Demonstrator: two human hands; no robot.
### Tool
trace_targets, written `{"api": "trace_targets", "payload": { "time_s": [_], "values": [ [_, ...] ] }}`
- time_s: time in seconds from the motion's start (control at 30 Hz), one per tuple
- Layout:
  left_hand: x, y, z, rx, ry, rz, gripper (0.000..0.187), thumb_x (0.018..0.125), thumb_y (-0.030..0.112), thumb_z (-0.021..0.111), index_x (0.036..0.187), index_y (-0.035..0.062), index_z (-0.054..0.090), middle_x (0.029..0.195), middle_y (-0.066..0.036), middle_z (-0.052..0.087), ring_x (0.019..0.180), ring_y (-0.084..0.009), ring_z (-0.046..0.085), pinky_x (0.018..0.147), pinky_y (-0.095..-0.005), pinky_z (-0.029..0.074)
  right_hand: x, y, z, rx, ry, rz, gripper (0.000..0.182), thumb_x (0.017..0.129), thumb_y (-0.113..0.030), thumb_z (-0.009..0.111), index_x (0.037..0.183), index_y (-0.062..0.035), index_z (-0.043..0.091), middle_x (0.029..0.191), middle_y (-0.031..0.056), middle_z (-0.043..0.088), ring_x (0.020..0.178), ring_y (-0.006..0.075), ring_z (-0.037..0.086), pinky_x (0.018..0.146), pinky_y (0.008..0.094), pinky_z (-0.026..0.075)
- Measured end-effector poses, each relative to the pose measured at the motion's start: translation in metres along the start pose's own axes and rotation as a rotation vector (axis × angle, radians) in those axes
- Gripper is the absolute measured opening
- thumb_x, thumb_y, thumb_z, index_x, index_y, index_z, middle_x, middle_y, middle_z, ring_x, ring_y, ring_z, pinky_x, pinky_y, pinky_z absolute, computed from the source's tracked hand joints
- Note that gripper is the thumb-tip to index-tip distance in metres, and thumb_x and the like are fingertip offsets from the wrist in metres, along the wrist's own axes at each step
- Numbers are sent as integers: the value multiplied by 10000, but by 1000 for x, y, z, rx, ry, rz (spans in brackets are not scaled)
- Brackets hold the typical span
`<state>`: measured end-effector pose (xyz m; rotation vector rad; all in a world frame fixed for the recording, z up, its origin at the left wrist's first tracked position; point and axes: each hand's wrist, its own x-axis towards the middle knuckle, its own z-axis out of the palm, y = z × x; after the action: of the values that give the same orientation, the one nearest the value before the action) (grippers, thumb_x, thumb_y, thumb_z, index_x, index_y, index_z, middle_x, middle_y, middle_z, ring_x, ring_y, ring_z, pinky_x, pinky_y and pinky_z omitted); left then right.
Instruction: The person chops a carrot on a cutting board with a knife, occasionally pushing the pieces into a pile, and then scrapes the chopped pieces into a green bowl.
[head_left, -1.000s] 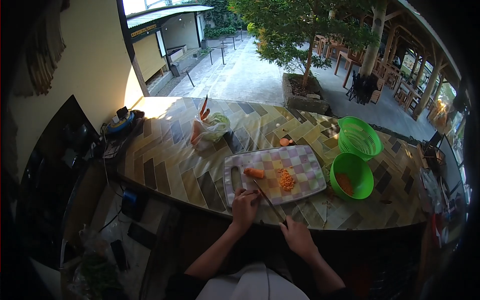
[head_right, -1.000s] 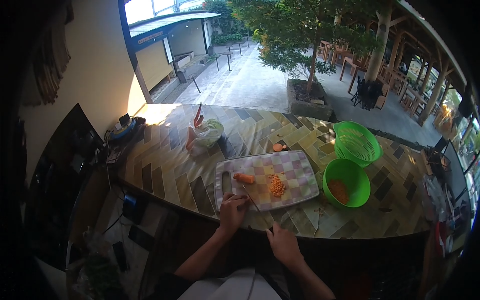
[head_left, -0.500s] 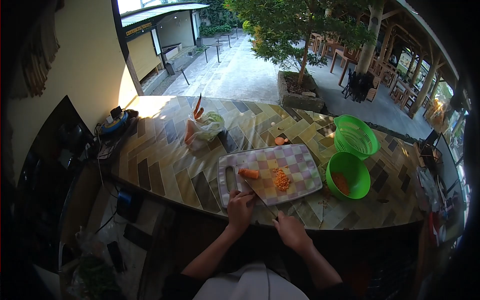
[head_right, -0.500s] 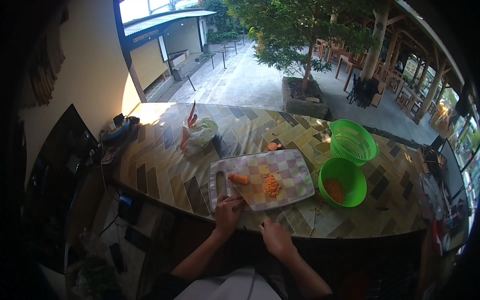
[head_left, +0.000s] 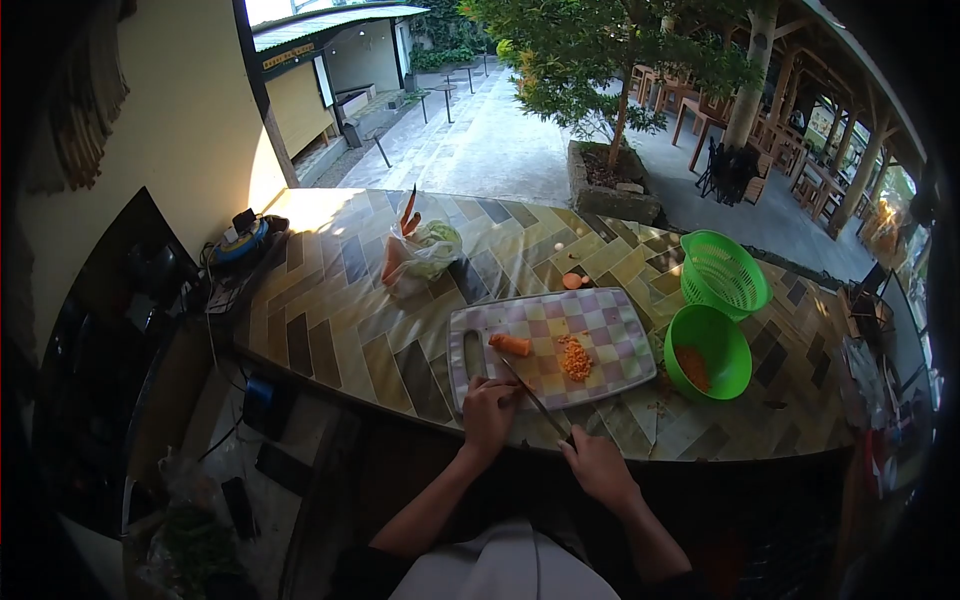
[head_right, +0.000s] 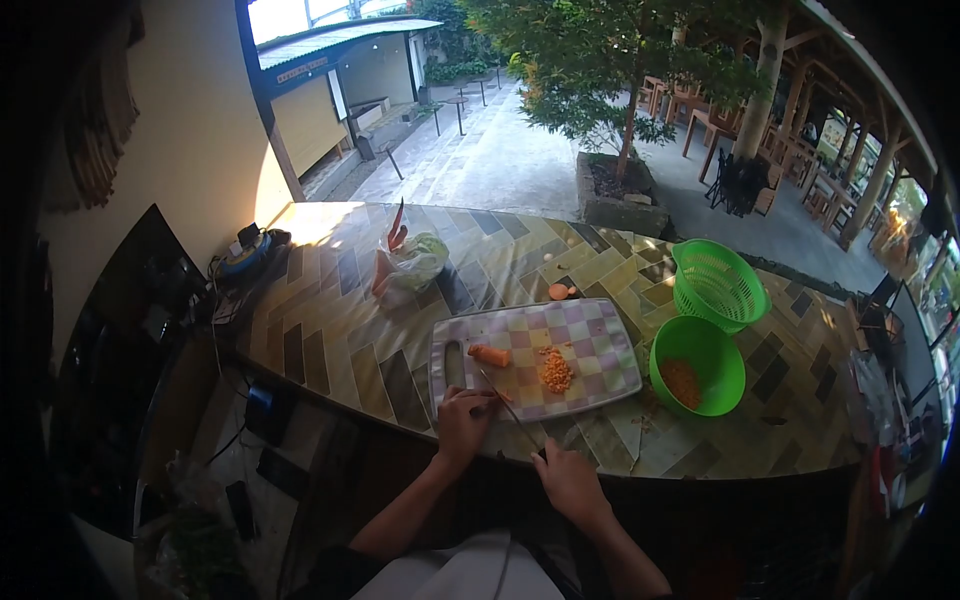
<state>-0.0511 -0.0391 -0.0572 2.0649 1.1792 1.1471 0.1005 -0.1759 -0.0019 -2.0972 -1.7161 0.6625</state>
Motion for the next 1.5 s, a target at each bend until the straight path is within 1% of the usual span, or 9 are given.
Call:
{"api": "trace_targets", "payload": {
  "time_s": [0.33, 0.53, 0.63, 0.83, 1.03, 1.13, 1.23, 1.33, 1.5],
  "values": [
    [0, -3, -3, 0, -44, 41, 179, 744, 43, 704, 911, 14, 761, 981, -119, 733, 927, -315, 603, 850, -391, 499, 22, 1, 0, -77, -117, 18, 319, 994, -289, 526, 1035, 28, 524, 861, 292, 660, 863, 481, 642, 759, 561, 510],
    [0, -5, -4, 8, -47, 26, 160, 757, 57, 716, 904, 11, 761, 970, -126, 733, 921, -312, 607, 846, -390, 499, 18, -11, 8, -129, 26, 54, 307, 995, -288, 530, 984, 18, 512, 770, 279, 642, 809, 476, 632, 717, 550, 495],
    [0, -5, -2, -10, -32, 16, 154, 757, 62, 724, 898, 11, 762, 963, -124, 734, 918, -307, 609, 841, -386, 501, 13, -2, 8, -81, 42, -9, 281, 995, -284, 527, 978, -3, 519, 778, 269, 654, 773, 464, 650, 696, 547, 513],
    [0, -5, -1, -7, -18, 20, 154, 743, 53, 733, 887, 8, 761, 961, -115, 736, 909, -298, 610, 828, -379, 507, 5, -1, 5, -19, 13, -9, 312, 1000, -296, 522, 990, 16, 515, 746, 285, 627, 777, 480, 619, 697, 568, 470],
    [0, -3, -4, 0, -31, 20, 158, 743, 49, 723, 891, 6, 759, 966, -120, 735, 917, -306, 608, 844, -384, 505, 14, -4, -2, -50, -112, 55, 310, 992, -285, 527, 1038, 22, 534, 841, 292, 658, 857, 480, 641, 760, 567, 499],
    [0, -4, -5, -9, -40, 31, 159, 748, 52, 716, 894, 6, 758, 968, -121, 735, 924, -311, 608, 854, -388, 502, 27, -2, 7, -75, -80, 13, 302, 990, -287, 531, 1024, 13, 533, 851, 286, 662, 857, 476, 646, 755, 560, 506],
    [1, -5, -7, -14, -52, 24, 162, 749, 52, 713, 898, 7, 758, 969, -121, 735, 929, -311, 608, 858, -388, 501, 29, -12, 7, -84, -23, 21, 306, 994, -281, 530, 997, 25, 515, 795, 296, 638, 823, 493, 618, 730, 554, 491],
    [2, -5, -8, -28, -68, 8, 161, 749, 48, 718, 899, 9, 759, 968, -123, 735, 928, -308, 611, 853, -387, 503, 29, -7, 8, -87, 6, 19, 291, 990, -291, 530, 1002, -1, 522, 820, 276, 662, 837, 467, 650, 731, 560, 506],
    [3, -4, -7, -24, -45, -5, 140, 755, 47, 734, 888, 13, 763, 952, -115, 737, 904, -302, 619, 840, -375, 509, 18, -4, 4, 1, -15, 5, 311, 997, -296, 523, 996, 15, 514, 789, 292, 634, 818, 488, 617, 716, 568, 475]
  ]
}}
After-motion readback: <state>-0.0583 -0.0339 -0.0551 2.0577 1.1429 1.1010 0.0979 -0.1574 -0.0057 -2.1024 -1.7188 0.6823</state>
